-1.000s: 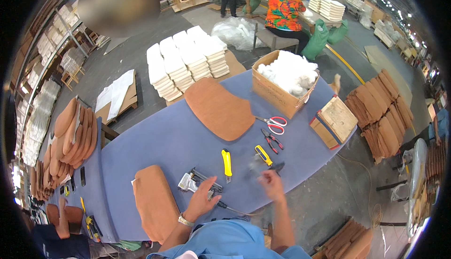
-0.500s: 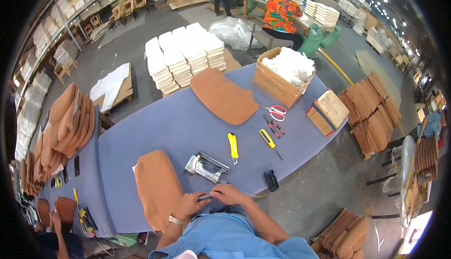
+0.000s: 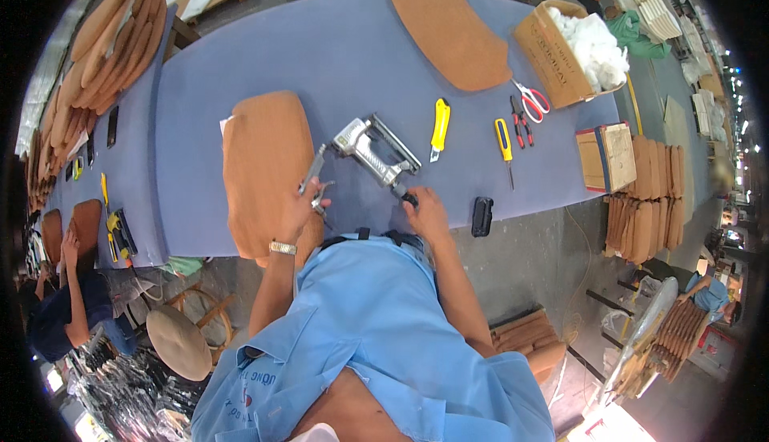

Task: The person assembles cushion components by wrapping foam inserts with fabric covers. They use a staple gun to secure the fabric to the foam and a utility knife to trim excess material. The person handles multiple cushion pieces sequentially at a workbench.

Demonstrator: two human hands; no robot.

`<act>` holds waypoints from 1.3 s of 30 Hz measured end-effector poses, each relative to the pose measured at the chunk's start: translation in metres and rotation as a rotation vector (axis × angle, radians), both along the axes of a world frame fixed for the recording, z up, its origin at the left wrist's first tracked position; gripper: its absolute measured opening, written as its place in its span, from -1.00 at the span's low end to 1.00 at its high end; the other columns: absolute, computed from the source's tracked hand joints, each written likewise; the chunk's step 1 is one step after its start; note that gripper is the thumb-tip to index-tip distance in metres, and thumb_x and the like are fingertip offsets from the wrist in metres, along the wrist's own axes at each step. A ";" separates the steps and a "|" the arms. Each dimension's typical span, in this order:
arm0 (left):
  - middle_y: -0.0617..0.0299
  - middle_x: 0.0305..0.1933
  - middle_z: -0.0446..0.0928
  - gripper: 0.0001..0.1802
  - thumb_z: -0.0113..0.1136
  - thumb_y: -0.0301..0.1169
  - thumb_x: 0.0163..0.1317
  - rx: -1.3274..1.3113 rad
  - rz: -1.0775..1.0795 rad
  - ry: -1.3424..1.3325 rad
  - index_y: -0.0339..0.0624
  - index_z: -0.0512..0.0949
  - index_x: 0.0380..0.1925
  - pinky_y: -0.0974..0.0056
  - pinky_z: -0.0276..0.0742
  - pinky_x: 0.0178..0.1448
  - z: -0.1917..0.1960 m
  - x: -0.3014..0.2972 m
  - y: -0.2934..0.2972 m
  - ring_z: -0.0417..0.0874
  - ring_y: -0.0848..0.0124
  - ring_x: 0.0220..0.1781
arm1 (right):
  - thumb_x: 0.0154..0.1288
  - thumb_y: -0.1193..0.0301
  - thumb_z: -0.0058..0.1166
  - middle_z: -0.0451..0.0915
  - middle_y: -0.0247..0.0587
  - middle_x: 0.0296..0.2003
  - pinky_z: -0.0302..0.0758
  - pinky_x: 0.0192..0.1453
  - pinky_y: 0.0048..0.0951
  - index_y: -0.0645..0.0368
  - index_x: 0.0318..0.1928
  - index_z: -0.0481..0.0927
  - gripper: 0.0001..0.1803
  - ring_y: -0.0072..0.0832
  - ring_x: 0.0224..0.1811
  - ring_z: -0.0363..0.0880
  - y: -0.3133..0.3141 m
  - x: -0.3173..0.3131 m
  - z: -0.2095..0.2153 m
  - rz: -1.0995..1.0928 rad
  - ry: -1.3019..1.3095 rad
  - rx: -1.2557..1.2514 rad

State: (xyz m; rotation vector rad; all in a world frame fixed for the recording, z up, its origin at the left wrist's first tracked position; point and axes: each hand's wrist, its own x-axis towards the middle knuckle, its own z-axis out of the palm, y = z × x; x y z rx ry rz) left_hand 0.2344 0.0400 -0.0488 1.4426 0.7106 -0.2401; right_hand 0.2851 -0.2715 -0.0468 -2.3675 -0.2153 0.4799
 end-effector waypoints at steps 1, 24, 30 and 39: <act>0.12 0.00 0.69 -0.36 0.23 0.03 0.48 -0.081 0.036 0.009 -0.23 0.41 0.30 0.32 0.62 -0.31 -0.003 0.001 0.000 0.81 0.37 -0.28 | 0.30 0.35 0.31 0.60 0.08 0.00 0.57 0.15 -0.02 0.14 0.14 0.59 -0.59 0.06 0.09 0.61 -0.001 0.000 -0.002 -0.013 -0.023 -0.062; 0.34 -0.28 0.70 -0.70 0.34 -0.28 0.41 0.365 -0.736 -0.061 -0.29 0.72 -0.04 0.36 0.51 -0.11 0.035 0.070 -0.041 0.56 0.57 -0.26 | 0.14 -0.07 0.42 0.67 0.14 0.10 0.58 0.22 0.04 0.12 0.35 0.48 -0.13 0.15 0.13 0.66 -0.130 0.014 -0.033 -0.990 -0.184 -0.305; 0.29 -0.19 0.72 -0.69 0.29 -0.21 0.47 0.184 -0.409 -0.059 -0.23 0.71 -0.02 0.36 0.55 -0.09 0.019 0.041 -0.028 0.62 0.56 -0.17 | 0.23 -0.15 0.36 0.73 0.06 0.02 0.55 0.18 -0.08 0.32 0.14 0.62 -0.22 0.03 0.04 0.71 -0.239 0.129 -0.028 -0.918 -0.388 -0.128; 0.11 0.21 0.63 -0.65 0.06 -0.24 0.60 -0.291 0.227 0.039 -0.15 0.42 0.23 0.02 0.64 0.24 -0.030 0.005 -0.040 0.71 0.22 0.16 | 0.46 0.22 0.22 0.76 -0.12 -0.10 0.62 0.07 -0.34 0.20 0.12 0.69 -0.62 -0.39 -0.09 0.74 -0.105 0.074 -0.062 -0.457 -0.062 0.147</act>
